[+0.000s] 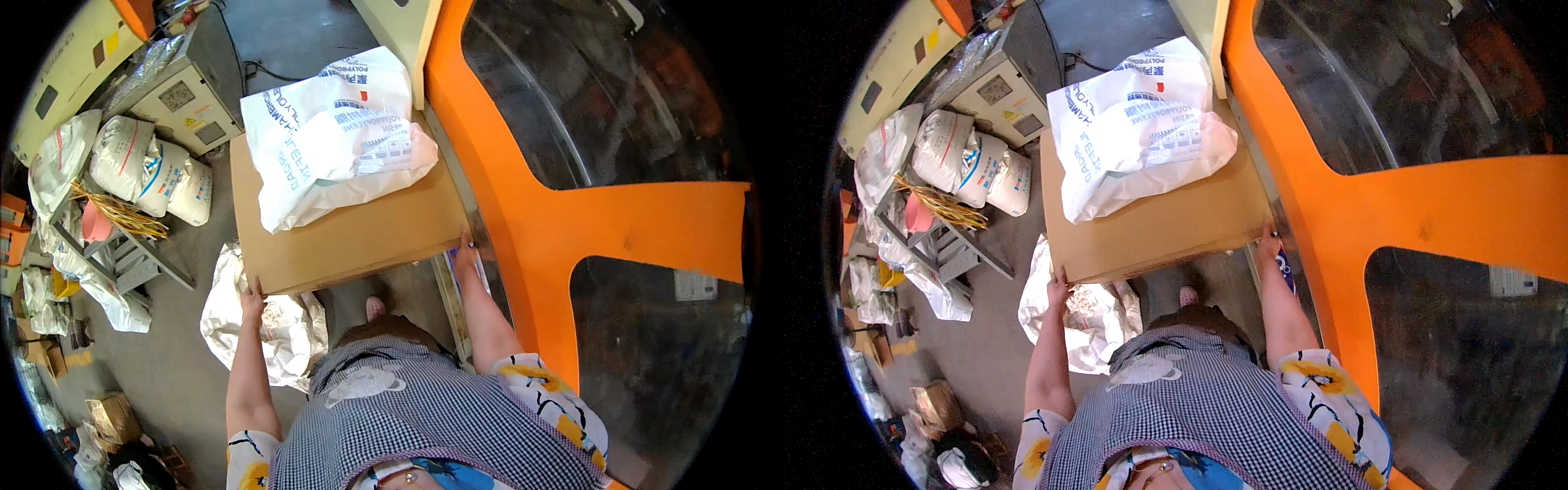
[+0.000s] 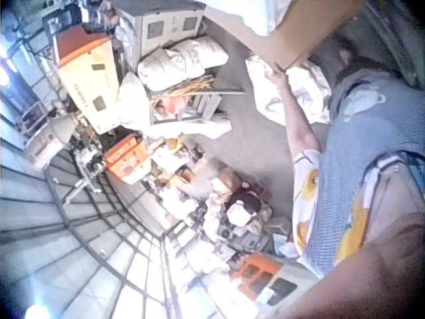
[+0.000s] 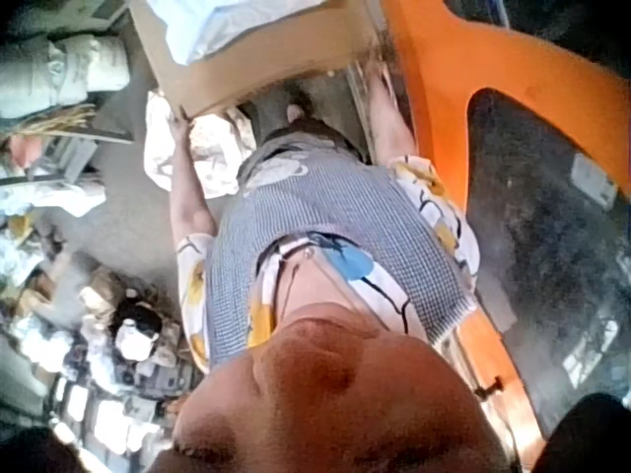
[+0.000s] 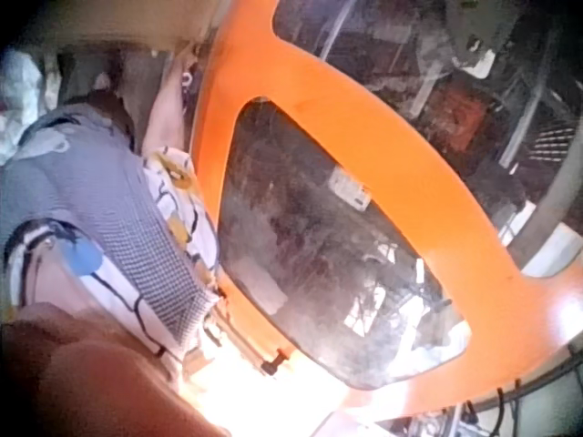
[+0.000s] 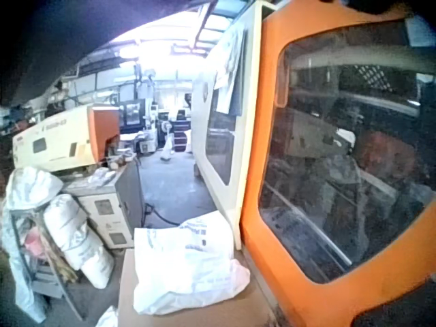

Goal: The person walks through a workshop, opens a large orange injection molding machine, and pours granular material from a white sack into the machine's hopper. They then retrieve a string of white plastic parts from the mold, separate them, and wipe the mold area with a cloth.

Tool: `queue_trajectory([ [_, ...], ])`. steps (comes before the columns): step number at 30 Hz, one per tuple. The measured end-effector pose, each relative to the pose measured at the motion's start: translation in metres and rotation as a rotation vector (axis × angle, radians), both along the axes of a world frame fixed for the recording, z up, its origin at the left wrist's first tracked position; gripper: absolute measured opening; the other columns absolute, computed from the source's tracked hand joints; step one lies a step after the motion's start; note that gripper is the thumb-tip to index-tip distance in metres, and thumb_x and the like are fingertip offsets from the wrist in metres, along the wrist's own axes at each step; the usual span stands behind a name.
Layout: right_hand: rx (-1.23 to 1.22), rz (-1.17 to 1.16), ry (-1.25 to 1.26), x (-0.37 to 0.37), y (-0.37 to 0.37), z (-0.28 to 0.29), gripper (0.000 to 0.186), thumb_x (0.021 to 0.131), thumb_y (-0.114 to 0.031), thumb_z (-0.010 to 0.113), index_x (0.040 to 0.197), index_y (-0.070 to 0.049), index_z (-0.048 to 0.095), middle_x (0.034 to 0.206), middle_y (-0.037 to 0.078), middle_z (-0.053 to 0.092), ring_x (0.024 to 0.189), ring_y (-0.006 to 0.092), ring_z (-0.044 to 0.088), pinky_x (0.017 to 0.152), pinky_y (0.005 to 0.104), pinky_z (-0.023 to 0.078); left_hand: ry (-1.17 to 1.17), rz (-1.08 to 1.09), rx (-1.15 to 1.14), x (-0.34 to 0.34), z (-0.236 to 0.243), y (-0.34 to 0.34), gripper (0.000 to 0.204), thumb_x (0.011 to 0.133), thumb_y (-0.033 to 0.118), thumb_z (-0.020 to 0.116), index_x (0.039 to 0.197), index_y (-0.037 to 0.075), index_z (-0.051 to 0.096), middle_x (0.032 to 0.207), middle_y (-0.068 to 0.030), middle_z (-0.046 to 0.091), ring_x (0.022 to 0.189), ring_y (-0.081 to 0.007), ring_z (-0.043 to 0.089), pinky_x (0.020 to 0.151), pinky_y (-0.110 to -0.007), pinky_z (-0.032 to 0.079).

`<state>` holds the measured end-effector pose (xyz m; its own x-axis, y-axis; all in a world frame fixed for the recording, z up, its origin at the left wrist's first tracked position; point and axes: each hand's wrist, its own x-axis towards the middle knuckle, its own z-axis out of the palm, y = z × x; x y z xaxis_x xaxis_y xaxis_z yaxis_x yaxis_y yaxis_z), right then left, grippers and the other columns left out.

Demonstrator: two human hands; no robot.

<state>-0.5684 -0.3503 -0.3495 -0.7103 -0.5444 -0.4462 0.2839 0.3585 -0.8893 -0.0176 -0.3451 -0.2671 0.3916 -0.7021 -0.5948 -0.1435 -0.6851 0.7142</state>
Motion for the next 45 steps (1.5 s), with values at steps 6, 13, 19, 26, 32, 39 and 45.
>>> queue_trajectory([
  [6, -0.035, 0.006, -0.237, 0.022, -0.003, 0.044, 0.074, 0.074, -0.051, 0.061, 0.125, -0.008, 0.029, 0.128, 0.008, 0.035, 0.117, 0.0236, 0.036, 0.089, 0.0473, 0.037, -0.405, -0.143, -0.085, 0.01, -0.031, -0.003, 0.06, 0.085, 0.05, 0.041, 0.101, -0.007, 0.055, 0.091, -0.0277, 0.058, 0.087, -0.0384, 0.056, 0.077, -0.043, 0.042],
  [13, 0.015, -0.013, -0.195, 0.01, -0.007, 0.029, 0.064, 0.078, -0.043, 0.06, 0.125, -0.01, 0.031, 0.118, 0.006, 0.042, 0.1, 0.0239, 0.046, 0.075, 0.042, 0.044, -0.348, -0.122, -0.093, 0.019, -0.047, 0.001, 0.058, 0.087, 0.049, 0.037, 0.106, -0.003, 0.053, 0.098, -0.0249, 0.057, 0.096, -0.0371, 0.053, 0.083, -0.041, 0.04],
  [19, 0.022, -0.103, -0.243, 0.018, 0.003, 0.027, 0.066, 0.079, -0.053, 0.053, 0.13, -0.018, 0.028, 0.123, 0.006, 0.036, 0.094, 0.0222, 0.047, 0.067, 0.0371, 0.042, -0.005, 0.258, -0.045, 0.007, -0.024, 0.041, 0.059, 0.088, 0.053, 0.029, 0.108, 0.002, 0.052, 0.076, -0.0103, 0.058, 0.062, -0.0183, 0.055, 0.049, -0.03, 0.044],
  [26, 0.04, -0.043, -0.184, 0.013, 0.08, -0.037, 0.039, 0.089, -0.036, 0.042, 0.101, 0.002, 0.044, 0.069, 0.012, 0.056, 0.05, 0.0251, 0.055, 0.046, 0.0319, 0.051, -0.379, -0.351, 0.32, 0.023, -0.073, 0.19, 0.036, 0.069, 0.038, 0.066, 0.086, 0.007, 0.065, 0.082, -0.0145, 0.064, 0.08, -0.0286, 0.061, 0.072, -0.036, 0.047],
  [32, 0.303, 0.425, -0.37, 0.029, 0.138, -0.035, 0.023, 0.083, -0.004, 0.045, 0.105, 0.003, 0.046, 0.076, 0.017, 0.058, 0.058, 0.0247, 0.059, 0.049, 0.031, 0.051, -0.161, -0.312, 0.451, 0.031, -0.092, 0.294, 0.032, 0.065, 0.032, 0.068, 0.084, 0.006, 0.065, 0.075, -0.0113, 0.064, 0.068, -0.0227, 0.062, 0.066, -0.032, 0.049],
  [39, 0.418, 0.842, -0.147, 0.084, 0.19, -0.013, 0.023, 0.085, -0.013, 0.046, 0.101, 0.003, 0.051, 0.08, 0.014, 0.057, 0.067, 0.0224, 0.059, 0.057, 0.0301, 0.051, 0.026, -0.124, 0.334, 0.065, -0.061, 0.309, 0.024, 0.073, 0.02, 0.064, 0.086, 0.0, 0.062, 0.066, -0.0077, 0.062, 0.054, -0.0127, 0.057, 0.052, -0.026, 0.047],
  [45, 0.507, 0.793, -0.317, 0.159, 0.238, -0.016, 0.022, 0.085, -0.005, 0.041, 0.103, 0.003, 0.049, 0.076, 0.013, 0.055, 0.066, 0.0204, 0.056, 0.057, 0.0292, 0.046, 0.179, 0.066, 0.244, 0.118, -0.063, 0.349, 0.015, 0.076, 0.013, 0.06, 0.083, -0.001, 0.058, 0.067, -0.0068, 0.06, 0.055, -0.0131, 0.056, 0.048, -0.026, 0.045],
])
